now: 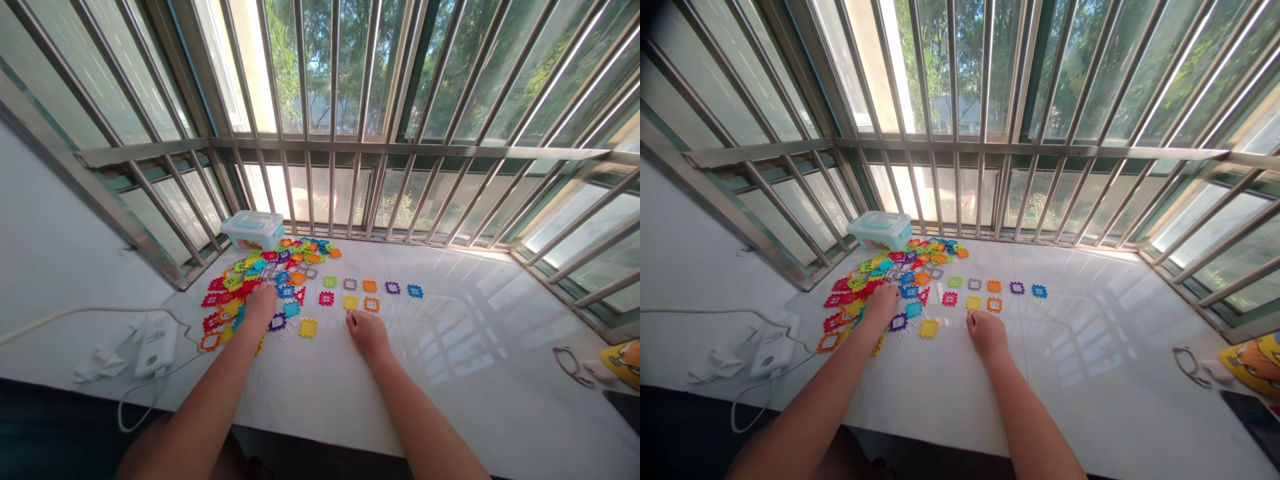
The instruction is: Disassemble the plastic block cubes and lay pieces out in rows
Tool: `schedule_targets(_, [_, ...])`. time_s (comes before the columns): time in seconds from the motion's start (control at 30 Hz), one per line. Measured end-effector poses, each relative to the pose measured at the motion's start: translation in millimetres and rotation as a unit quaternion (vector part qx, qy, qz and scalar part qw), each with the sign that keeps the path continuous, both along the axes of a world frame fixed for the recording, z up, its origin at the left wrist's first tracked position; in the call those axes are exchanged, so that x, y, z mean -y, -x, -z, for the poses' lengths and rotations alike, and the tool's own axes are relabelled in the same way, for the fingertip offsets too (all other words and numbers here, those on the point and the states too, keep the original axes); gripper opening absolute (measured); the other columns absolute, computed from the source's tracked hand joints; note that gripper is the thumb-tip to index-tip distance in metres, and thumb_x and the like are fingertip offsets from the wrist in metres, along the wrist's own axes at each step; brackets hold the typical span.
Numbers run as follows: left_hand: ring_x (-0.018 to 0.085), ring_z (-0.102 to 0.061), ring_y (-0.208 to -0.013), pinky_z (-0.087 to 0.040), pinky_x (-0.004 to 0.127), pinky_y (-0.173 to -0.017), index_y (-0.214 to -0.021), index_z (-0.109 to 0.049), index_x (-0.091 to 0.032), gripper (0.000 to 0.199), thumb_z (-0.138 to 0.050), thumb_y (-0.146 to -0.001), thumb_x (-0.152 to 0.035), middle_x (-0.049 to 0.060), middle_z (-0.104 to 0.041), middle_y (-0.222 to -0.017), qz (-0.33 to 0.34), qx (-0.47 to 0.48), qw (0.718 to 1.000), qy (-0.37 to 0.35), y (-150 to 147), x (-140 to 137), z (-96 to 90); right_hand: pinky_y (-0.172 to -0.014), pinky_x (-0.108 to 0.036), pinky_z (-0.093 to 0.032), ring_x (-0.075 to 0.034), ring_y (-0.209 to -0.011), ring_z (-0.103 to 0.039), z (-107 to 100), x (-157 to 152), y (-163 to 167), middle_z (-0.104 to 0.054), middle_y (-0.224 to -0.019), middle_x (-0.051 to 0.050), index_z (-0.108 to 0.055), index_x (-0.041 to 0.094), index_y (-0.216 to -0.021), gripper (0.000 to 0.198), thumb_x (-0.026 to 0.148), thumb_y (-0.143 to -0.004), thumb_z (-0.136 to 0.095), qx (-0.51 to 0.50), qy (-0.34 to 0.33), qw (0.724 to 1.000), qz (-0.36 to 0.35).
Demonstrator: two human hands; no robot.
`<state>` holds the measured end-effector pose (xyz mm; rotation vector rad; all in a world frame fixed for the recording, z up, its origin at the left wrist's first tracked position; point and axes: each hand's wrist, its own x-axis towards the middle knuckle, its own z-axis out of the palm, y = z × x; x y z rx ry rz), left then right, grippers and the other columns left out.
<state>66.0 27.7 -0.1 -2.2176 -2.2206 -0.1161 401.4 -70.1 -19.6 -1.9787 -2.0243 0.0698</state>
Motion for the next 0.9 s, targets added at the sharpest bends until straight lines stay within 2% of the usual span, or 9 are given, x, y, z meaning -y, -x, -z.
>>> schedule_targets(0.1, [0.033,-0.059,-0.12,-0.05,0.042,-0.095,-0.109,-0.072,-0.02,0.025,-0.05,-0.102,-0.029,0.016,-0.066,-0.126,0.007,-0.002,1.0,-0.029,3.2,0.9,4.1,-0.063,-0.032,-0.022,-0.014,-0.067,-0.058,-0.4,0.1,0.1,-0.075,-0.08,-0.003,-0.07,0.023,-0.075,0.047,0.04,-0.112,-0.046,0.001,-0.001,1.0,0.001])
schedule_targets(0.27, [0.033,-0.059,-0.118,-0.049,0.041,-0.094,-0.107,-0.071,-0.02,0.025,-0.048,-0.103,-0.028,0.014,-0.068,-0.123,0.004,0.0,0.999,-0.032,6.8,6.1,6.7,-0.063,-0.032,-0.021,-0.014,-0.067,-0.059,-1.8,0.7,0.1,-0.075,-0.08,-0.003,-0.069,0.023,-0.075,0.046,0.04,-0.112,-0.047,0.003,0.001,1.0,-0.001])
schedule_targets(0.43, [0.031,-0.059,-0.117,-0.05,0.04,-0.096,-0.106,-0.072,-0.019,0.025,-0.048,-0.103,-0.026,0.014,-0.068,-0.124,0.005,0.011,0.999,-0.038,7.8,12.8,3.5,-0.063,-0.032,-0.021,-0.014,-0.066,-0.059,-1.9,1.2,-0.3,-0.075,-0.079,-0.003,-0.068,0.022,-0.074,0.047,0.041,-0.113,-0.047,0.004,-0.004,1.0,-0.001])
schedule_targets(0.6, [0.032,-0.06,-0.118,-0.051,0.043,-0.101,-0.11,-0.073,-0.019,0.025,-0.051,-0.102,-0.028,0.015,-0.068,-0.124,-0.005,0.032,0.996,-0.082,16.7,14.8,-2.5,-0.063,-0.032,-0.021,-0.014,-0.066,-0.058,-1.7,1.0,-0.4,-0.075,-0.08,-0.003,-0.069,0.022,-0.075,0.047,0.041,-0.113,-0.047,0.004,-0.005,1.0,-0.001])
schedule_targets(0.77, [0.033,-0.056,-0.135,-0.042,0.044,-0.118,-0.126,-0.07,-0.016,0.037,-0.047,-0.104,-0.034,0.018,-0.064,-0.14,-0.02,0.021,0.995,-0.099,37.6,-9.7,-6.7,-0.063,-0.032,-0.022,-0.014,-0.067,-0.059,-0.4,0.5,-0.7,-0.075,-0.08,-0.004,-0.07,0.022,-0.076,0.047,0.041,-0.113,-0.046,0.003,-0.004,1.0,-0.005])
schedule_targets(0.9, [0.031,-0.047,-0.148,-0.032,0.043,-0.126,-0.146,-0.058,-0.012,0.049,-0.045,-0.105,-0.035,0.02,-0.056,-0.157,-0.001,-0.004,0.997,-0.077,51.0,-40.7,-10.2,-0.064,-0.031,-0.022,-0.014,-0.067,-0.058,0.6,0.3,-0.9,-0.075,-0.08,-0.003,-0.07,0.023,-0.076,0.047,0.041,-0.113,-0.046,0.002,-0.006,1.0,-0.004])
